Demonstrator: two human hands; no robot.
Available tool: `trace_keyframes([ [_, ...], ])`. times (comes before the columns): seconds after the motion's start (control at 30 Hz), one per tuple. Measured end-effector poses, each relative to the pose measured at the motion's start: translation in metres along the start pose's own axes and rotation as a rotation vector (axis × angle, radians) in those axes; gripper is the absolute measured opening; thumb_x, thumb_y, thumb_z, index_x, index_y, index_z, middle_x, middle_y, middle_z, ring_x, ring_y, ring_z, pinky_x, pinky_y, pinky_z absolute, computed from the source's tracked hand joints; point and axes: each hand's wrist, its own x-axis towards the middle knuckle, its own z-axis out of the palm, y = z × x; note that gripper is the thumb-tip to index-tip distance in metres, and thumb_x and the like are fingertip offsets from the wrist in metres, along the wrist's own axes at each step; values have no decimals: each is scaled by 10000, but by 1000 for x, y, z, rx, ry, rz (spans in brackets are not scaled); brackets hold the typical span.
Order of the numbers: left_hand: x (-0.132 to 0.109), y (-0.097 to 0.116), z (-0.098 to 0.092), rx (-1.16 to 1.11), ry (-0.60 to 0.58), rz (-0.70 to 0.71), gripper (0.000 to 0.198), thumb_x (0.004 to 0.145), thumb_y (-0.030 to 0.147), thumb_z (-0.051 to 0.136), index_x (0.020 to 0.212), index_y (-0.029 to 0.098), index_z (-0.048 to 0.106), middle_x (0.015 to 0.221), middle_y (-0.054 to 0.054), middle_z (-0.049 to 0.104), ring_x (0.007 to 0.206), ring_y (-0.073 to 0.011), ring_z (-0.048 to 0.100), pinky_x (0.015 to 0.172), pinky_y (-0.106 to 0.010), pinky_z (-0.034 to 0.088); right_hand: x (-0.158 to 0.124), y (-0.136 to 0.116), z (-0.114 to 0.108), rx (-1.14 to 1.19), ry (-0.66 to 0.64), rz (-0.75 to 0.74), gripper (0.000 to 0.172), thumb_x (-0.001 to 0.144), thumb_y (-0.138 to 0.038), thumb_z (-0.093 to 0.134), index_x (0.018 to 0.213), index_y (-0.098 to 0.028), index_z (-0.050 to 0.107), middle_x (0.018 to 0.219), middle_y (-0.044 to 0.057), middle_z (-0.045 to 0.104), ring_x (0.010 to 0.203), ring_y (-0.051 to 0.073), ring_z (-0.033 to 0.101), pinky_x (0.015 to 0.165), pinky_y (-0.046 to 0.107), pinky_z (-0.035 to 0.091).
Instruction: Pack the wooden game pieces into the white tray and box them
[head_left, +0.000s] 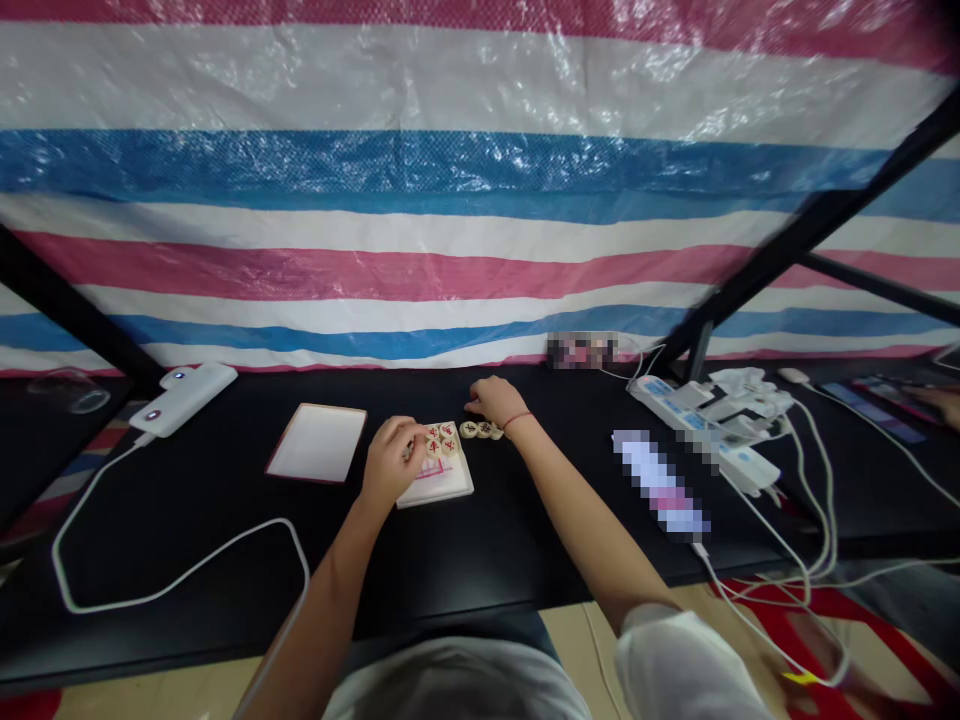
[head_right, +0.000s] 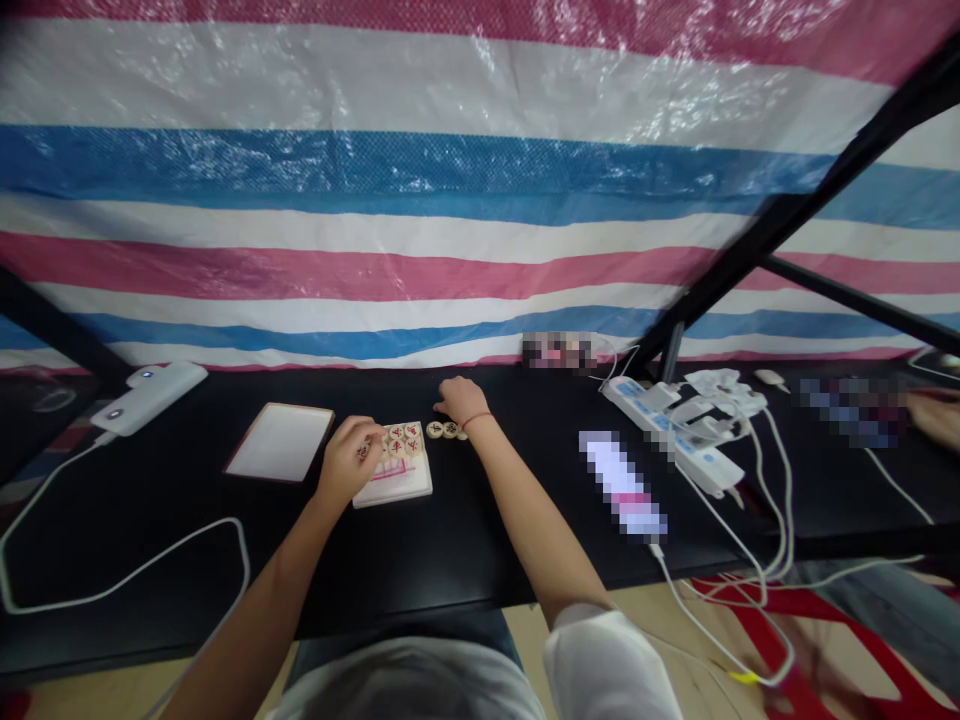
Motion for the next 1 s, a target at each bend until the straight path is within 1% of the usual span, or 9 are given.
trace_keyframes([
  [0.07, -1, -3, 2, 25, -26, -21, 176, 891, 179, 492, 948, 205, 657, 920, -65, 633, 889, -184, 627, 837, -332, 522, -4, 0, 0, 127, 62, -33, 230, 846, -348, 674, 998, -182, 722, 970, 103, 738, 928, 224, 698, 817, 276, 508],
  [0.17, -2, -6, 4, 36, -84, -57, 322, 901, 264, 539, 1217, 226, 585, 1079, -88, 642, 1020, -216, 624, 915, -374, 517, -20, -11, 7, 632, 162, -129, 310, 844, -431, 658, 1029, -184, 693, 905, 56, 742, 663, 155, 702, 659, 242, 539],
  [0.2, -3, -6, 5, 25, -106, -65, 387, 904, 295, 547, 1286, 233, 541, 1137, -95, 633, 1062, -223, 618, 934, -378, 515, -26, -17, 10, 820, 167, -159, 352, 822, -465, 669, 1030, -181, 686, 888, 51, 740, 586, 141, 683, 588, 236, 537],
  [0.27, -3, -5, 5, -8, -144, -77, 437, 921, 332, 533, 1347, 245, 492, 1204, -95, 619, 1109, -219, 612, 954, -363, 513, -40, -31, 17, 1097, 126, -200, 427, 761, -512, 705, 1022, -175, 680, 839, 50, 733, 551, 143, 670, 508, 231, 531],
  [0.37, -3, -2, 4, -36, -152, -88, 374, 948, 325, 487, 1312, 246, 525, 1196, -81, 631, 1100, -196, 623, 951, -321, 517, -53, -47, 25, 1321, 71, -204, 459, 701, -524, 743, 981, -166, 681, 784, 46, 722, 556, 147, 668, 481, 224, 527],
  [0.57, -3, 2, 2, -52, -76, -44, 300, 920, 260, 537, 1216, 228, 573, 1122, -73, 653, 1054, -186, 637, 947, -335, 523, -58, -53, 39, 1400, 182, -211, 396, 665, -465, 780, 923, -178, 691, 816, 30, 713, 550, 99, 614, 510, 207, 512],
  [0.7, -4, 2, 1, -31, -43, -39, 298, 895, 237, 562, 1191, 239, 594, 1078, -68, 616, 980, -175, 644, 882, -326, 543, -62, -53, 44, 1486, 154, -244, 361, 670, -455, 776, 900, -193, 682, 706, -5, 682, 528, 96, 584, 506, 214, 511],
  [0.8, -4, -1, -2, -24, 15, -76, 223, 867, 223, 582, 1086, 212, 625, 1042, -70, 590, 942, -174, 637, 847, -326, 550, -65, -50, 46, 1542, 168, -220, 385, 676, -474, 769, 929, -198, 676, 760, 9, 700, 575, 114, 623, 551, 238, 540],
  [1.0, -4, -13, -8, -100, 80, -213, 128, 835, 212, 586, 962, 192, 587, 1009, -64, 650, 908, -163, 646, 758, -299, 559, -64, -36, 51, 1560, 266, -110, 399, 717, -518, 733, 940, -193, 673, 652, 6, 671, 559, 140, 629, 588, 286, 553],
])
